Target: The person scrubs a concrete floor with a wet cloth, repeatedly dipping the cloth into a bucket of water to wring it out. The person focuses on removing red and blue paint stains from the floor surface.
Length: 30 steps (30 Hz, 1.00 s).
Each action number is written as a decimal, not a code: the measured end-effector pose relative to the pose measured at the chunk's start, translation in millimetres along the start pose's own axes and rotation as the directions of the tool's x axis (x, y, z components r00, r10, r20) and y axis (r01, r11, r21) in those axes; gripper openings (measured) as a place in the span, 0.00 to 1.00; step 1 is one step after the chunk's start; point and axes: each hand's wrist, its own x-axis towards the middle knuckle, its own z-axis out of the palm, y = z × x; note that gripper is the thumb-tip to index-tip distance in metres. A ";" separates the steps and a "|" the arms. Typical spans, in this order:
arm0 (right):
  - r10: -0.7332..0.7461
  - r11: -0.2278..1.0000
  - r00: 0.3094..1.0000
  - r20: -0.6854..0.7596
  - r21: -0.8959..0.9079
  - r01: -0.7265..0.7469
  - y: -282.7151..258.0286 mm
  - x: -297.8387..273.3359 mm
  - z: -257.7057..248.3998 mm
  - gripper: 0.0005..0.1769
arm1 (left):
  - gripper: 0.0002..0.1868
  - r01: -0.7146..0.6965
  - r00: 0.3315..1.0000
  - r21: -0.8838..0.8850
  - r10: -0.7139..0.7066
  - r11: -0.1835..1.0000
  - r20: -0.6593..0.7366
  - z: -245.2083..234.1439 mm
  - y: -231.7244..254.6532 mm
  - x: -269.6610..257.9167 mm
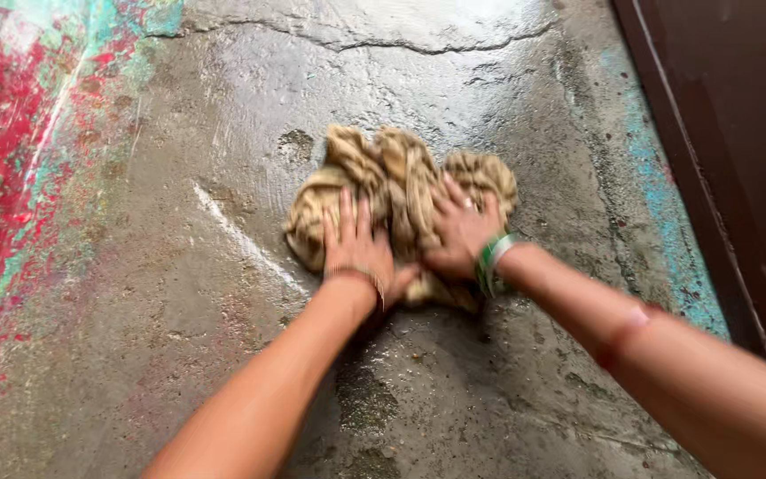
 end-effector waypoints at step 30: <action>0.201 0.980 0.975 0.095 -0.030 -0.199 107.4 -69.8 49.7 0.51 | 0.64 -0.205 0.975 -0.007 0.203 0.979 -0.095 19.9 107.4 19.3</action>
